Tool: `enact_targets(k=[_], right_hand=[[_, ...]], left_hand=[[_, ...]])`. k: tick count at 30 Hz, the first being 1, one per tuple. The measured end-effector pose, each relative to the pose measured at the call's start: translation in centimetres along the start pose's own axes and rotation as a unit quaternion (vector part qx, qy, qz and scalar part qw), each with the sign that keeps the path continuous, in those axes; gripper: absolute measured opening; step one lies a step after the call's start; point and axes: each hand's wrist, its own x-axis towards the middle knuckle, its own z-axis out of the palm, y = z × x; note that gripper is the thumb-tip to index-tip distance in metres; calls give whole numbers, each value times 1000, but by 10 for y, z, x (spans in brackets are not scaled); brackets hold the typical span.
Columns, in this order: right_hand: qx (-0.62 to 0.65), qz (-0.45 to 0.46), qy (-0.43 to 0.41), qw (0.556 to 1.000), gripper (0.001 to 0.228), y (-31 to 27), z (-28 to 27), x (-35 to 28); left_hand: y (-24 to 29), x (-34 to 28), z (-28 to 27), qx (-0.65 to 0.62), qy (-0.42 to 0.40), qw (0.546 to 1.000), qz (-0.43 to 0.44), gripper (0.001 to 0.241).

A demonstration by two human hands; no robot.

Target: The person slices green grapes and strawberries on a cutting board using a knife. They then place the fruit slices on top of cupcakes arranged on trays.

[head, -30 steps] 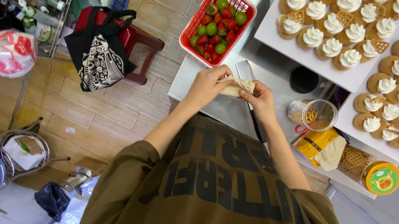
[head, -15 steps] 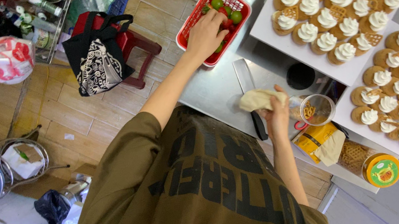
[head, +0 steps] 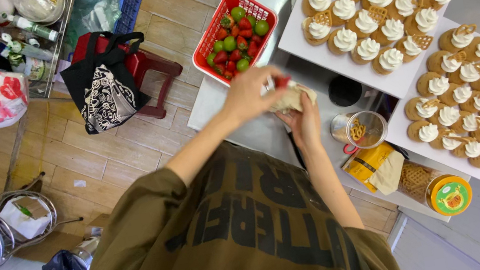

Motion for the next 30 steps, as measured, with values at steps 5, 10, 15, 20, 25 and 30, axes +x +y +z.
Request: enact_targets(k=[5,10,15,20,25,30], right_hand=[[147,-33,-174,973,53,-9,35,-15],[217,56,-176,958,41,-12,27,-5],[122,64,-97,986,40,7,26,2],[154,37,-13,987,39,11,16,11],[167,26,-40,985,38,7,-6,21],[143,28,-43,988,35,11,-9,12]], left_hand=[[13,-25,13,58,85,994,32,32],[8,-36,9,72,49,992,97,31],[17,-38,15,143,52,981,124,36],[36,-49,5,37,29,981,188,44],[35,-51,-9,6,38,972,234,45],[32,-55,-6,3,43,976,212,35]])
